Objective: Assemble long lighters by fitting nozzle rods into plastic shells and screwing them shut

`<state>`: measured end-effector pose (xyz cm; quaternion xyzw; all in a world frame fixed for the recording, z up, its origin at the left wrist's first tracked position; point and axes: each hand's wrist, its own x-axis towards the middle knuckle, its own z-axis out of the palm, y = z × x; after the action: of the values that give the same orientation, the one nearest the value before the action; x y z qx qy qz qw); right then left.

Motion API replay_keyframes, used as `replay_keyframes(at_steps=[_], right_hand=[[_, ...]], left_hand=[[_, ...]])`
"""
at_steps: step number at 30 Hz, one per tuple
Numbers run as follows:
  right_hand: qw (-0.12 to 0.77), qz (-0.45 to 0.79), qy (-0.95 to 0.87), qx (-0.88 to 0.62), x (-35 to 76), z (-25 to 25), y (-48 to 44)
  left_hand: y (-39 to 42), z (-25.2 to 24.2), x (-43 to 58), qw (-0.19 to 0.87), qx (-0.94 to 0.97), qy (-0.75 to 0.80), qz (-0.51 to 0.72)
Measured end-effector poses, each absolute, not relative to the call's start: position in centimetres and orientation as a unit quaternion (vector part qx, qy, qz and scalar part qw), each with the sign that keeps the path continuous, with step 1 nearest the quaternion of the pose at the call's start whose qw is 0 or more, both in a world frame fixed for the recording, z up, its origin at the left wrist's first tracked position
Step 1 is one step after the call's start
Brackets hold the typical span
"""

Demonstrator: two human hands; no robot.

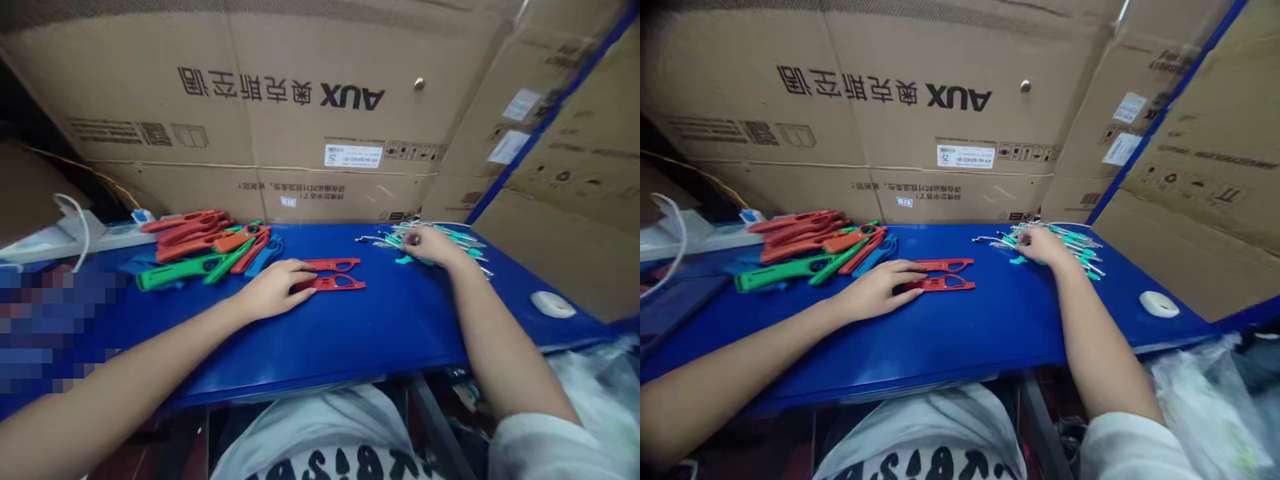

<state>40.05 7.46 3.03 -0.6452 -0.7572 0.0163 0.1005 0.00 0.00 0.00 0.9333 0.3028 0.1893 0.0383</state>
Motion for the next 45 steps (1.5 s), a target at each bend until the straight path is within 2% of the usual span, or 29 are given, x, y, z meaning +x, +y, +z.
replay_keyframes(at_steps=[9, 15, 18, 31, 42, 45], right_hand=[[0.143, 0.003, -0.753, -0.643, 39.0, 2.5, 7.6], [0.33, -0.019, -0.759, -0.561, 37.3, 3.5, 6.2], [0.363, -0.026, -0.774, -0.518, 35.5, 3.8, 5.2], [0.285, 0.037, -0.856, -0.43, 31.1, 2.8, 3.3], [0.299, 0.043, -0.859, -0.414, 31.3, 3.1, 3.1], [0.308, 0.064, -0.856, -0.411, 30.8, 3.2, 2.8]], left_hand=[[-0.1, 0.5, 0.0, 0.014, 0.932, 0.324, 0.162], [0.0, 0.5, -0.4, 0.018, 0.929, 0.339, 0.147], [0.2, 0.5, -0.6, 0.02, 0.929, 0.338, 0.147], [0.6, 0.4, -0.8, 0.059, 0.93, 0.322, 0.169], [0.5, 0.3, -0.9, 0.068, 0.927, 0.323, 0.178], [0.4, 0.1, -0.4, 0.077, 0.908, 0.34, 0.233]])
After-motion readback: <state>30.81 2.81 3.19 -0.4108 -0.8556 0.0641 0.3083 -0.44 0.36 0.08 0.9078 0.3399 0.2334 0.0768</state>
